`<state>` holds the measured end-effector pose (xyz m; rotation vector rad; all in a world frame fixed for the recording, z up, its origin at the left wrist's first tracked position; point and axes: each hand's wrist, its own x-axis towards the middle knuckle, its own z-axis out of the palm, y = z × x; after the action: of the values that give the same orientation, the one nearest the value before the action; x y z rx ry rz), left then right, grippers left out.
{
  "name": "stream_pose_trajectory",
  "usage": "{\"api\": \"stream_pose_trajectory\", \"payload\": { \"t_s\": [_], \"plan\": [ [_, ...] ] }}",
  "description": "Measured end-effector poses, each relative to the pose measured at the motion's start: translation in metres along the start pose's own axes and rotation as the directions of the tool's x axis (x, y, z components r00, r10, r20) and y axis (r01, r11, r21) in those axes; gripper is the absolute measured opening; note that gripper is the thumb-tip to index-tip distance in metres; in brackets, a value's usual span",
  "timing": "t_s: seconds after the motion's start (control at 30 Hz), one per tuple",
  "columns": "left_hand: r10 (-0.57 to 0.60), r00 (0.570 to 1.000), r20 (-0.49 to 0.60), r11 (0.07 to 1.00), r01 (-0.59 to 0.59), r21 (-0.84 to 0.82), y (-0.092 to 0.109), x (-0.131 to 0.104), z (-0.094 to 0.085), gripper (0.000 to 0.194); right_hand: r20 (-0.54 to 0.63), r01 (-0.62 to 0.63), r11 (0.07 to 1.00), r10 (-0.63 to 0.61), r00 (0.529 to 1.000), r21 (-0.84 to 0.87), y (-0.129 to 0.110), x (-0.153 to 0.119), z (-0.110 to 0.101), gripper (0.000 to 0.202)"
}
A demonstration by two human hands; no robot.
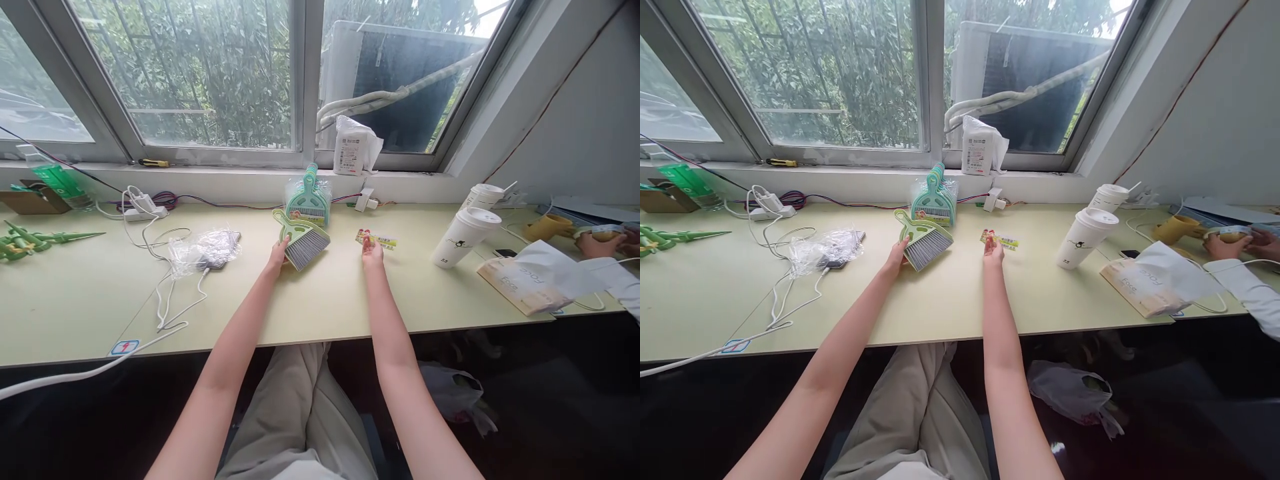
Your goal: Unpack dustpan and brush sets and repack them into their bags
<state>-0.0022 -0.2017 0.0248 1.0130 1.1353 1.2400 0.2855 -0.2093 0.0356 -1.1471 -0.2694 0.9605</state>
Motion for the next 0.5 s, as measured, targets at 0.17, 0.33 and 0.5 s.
{"api": "stream_pose_trajectory", "payload": {
  "t_s": [0.17,0.33,0.5],
  "plan": [
    [0.046,0.999,0.026,0.997,-0.047,0.061,0.002,-0.010,0.011,0.036,0.060,0.007,0.995,-0.001,0.998,-0.095,0.008,-0.015,0.014,0.019],
    [0.372,0.925,0.082,0.892,-0.381,0.245,0.004,-0.029,0.026,0.036,0.475,0.517,0.752,-0.307,0.824,-0.410,0.027,-0.061,0.045,0.024],
    [0.458,0.864,0.210,0.726,-0.500,0.472,0.011,-0.050,0.033,0.048,0.757,0.889,0.168,-0.472,0.451,-0.425,0.040,-0.093,0.057,0.026]
  ]
}}
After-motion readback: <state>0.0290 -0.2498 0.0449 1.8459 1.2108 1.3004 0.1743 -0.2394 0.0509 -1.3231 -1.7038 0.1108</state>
